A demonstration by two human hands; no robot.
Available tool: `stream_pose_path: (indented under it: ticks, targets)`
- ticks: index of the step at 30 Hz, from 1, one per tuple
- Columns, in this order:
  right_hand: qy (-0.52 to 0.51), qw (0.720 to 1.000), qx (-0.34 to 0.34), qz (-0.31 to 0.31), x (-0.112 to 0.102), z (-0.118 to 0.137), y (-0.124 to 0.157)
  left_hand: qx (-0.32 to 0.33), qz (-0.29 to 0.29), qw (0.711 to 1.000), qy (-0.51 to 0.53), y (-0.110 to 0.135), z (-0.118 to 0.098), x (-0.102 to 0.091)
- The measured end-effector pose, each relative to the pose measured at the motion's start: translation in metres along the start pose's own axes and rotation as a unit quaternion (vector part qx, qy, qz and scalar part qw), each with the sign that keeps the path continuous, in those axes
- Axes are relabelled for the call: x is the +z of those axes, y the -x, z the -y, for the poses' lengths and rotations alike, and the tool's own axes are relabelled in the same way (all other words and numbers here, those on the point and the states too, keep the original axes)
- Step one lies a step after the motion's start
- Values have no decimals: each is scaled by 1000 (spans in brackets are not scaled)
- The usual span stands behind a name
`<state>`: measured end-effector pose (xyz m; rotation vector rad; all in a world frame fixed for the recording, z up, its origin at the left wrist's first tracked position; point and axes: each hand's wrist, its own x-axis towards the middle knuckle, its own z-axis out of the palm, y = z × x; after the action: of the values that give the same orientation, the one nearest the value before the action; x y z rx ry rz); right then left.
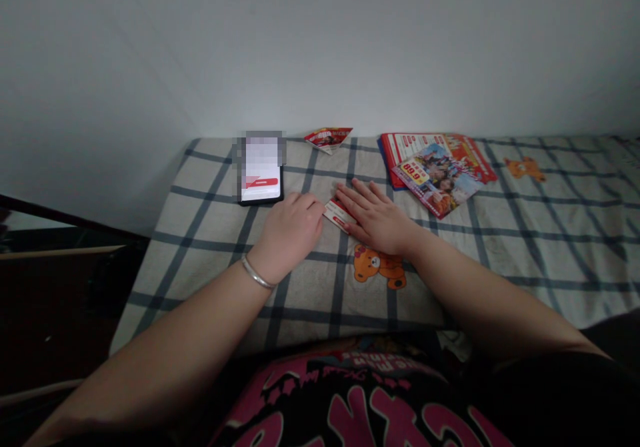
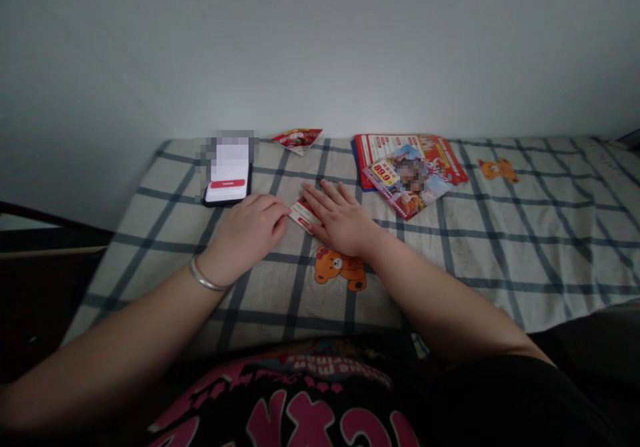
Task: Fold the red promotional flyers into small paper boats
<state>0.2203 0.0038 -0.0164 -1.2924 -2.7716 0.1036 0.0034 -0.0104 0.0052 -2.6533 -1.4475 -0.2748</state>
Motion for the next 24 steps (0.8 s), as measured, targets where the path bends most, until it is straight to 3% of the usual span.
stream_pose_path:
  ticks: [12,24]
  targets:
    - [-9,1000,-2,0,-1,0,1,15,10,1000,1,-1,0,-4]
    - [1,1000,-1,9,-3,0,1,-15,18,1000,-13,3,-4,-7]
